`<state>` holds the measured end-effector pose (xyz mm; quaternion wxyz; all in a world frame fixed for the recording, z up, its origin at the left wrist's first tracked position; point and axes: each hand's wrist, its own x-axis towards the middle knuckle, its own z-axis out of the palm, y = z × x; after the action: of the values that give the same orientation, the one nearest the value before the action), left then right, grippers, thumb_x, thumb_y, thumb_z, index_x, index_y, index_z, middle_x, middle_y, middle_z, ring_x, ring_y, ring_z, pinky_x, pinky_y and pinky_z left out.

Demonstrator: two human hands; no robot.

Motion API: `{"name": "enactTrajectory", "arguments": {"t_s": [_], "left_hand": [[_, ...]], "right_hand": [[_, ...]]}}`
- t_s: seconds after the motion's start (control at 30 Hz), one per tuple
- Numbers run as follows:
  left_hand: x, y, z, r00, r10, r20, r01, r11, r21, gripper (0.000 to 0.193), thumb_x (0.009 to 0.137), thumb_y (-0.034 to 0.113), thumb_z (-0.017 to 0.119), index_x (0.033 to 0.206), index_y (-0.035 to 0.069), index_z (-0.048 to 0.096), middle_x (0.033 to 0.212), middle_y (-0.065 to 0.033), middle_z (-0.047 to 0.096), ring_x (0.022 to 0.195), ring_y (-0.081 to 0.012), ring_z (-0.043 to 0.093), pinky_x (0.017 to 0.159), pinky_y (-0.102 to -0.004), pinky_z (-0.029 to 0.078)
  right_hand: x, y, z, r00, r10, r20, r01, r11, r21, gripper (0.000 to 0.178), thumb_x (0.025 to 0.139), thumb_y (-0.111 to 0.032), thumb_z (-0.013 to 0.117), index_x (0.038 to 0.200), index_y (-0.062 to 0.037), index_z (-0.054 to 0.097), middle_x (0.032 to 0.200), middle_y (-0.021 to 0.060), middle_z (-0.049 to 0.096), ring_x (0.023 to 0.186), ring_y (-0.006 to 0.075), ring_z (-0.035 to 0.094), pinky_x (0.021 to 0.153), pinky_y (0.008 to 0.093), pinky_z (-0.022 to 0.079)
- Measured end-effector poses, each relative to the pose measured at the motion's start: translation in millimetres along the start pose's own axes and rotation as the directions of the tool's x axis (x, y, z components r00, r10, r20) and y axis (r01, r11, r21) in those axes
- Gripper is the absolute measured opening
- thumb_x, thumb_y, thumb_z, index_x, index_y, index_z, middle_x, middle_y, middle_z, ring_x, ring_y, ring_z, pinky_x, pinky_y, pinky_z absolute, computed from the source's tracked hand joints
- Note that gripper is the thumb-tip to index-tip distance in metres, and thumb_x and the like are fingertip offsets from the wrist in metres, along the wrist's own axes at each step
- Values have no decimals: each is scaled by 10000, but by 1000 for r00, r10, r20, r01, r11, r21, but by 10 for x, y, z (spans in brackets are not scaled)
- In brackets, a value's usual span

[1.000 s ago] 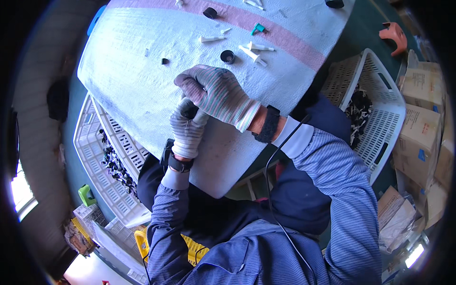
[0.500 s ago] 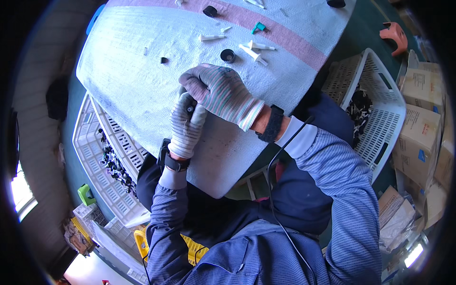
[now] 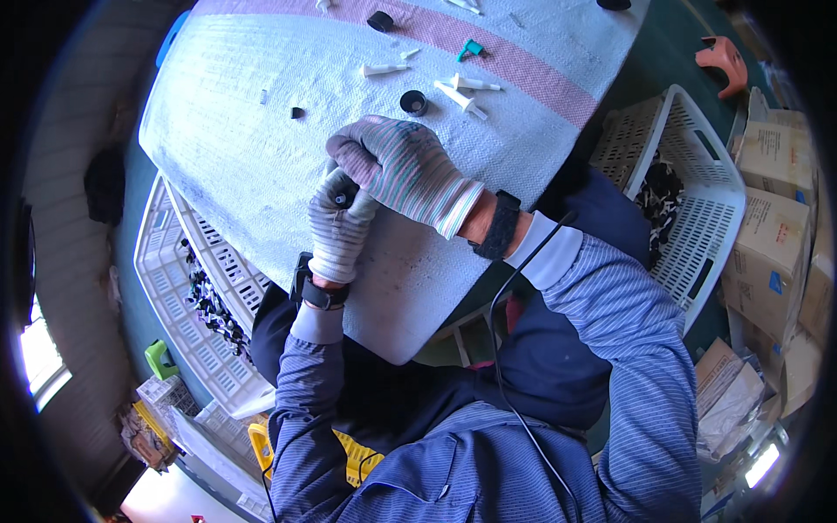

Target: Manually assembling small white plastic stems into black plastic bases at a workbench.

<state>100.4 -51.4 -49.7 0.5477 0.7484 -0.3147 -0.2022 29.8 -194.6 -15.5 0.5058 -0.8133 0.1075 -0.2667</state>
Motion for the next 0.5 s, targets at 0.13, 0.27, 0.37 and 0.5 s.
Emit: {"name": "enactTrajectory", "arguments": {"t_s": [0.13, 0.27, 0.37, 0.5], "left_hand": [[-27, -50, -19, 996, -76, 35, 73, 993, 95, 202, 853, 168, 740, 979, 24, 678, 815, 28, 621, 754, -67, 530, 700, -239, 451], [-2, 111, -19, 987, -150, -66, 143, 985, -93, 195, 820, 168, 762, 846, 7, 655, 781, -39, 629, 721, -120, 577, 768, -301, 499], [79, 105, -96, 988, -2, -156, -29, 980, -196, 144, 830, 111, 740, 820, 10, 638, 871, -94, 697, 905, -153, 659, 1121, -416, 324], [234, 363, -171, 976, 135, -168, -172, 959, -227, 113, 837, 105, 729, 800, 43, 642, 908, -136, 722, 945, -164, 670, 1183, -493, 188]], "right_hand": [[-13, 3, -7, 1000, 6, -3, -6, 1000, 16, 258, 924, -291, 616, 982, -52, 694, 910, 130, 693, 853, 311, 670, 759, 386, 537], [2, 15, -25, 1000, -6, -26, 7, 1000, 23, 255, 925, -285, 614, 984, -49, 690, 905, 129, 694, 848, 311, 671, 754, 392, 537], [24, -52, -41, 998, -42, -45, 42, 999, -7, 244, 928, -274, 612, 975, -47, 688, 898, 127, 694, 835, 305, 674, 740, 383, 540], [-1, -12, -78, 999, -21, -50, 21, 1000, -3, 227, 932, -265, 618, 964, -53, 691, 877, 120, 698, 788, 279, 681, 707, 361, 545]]}}
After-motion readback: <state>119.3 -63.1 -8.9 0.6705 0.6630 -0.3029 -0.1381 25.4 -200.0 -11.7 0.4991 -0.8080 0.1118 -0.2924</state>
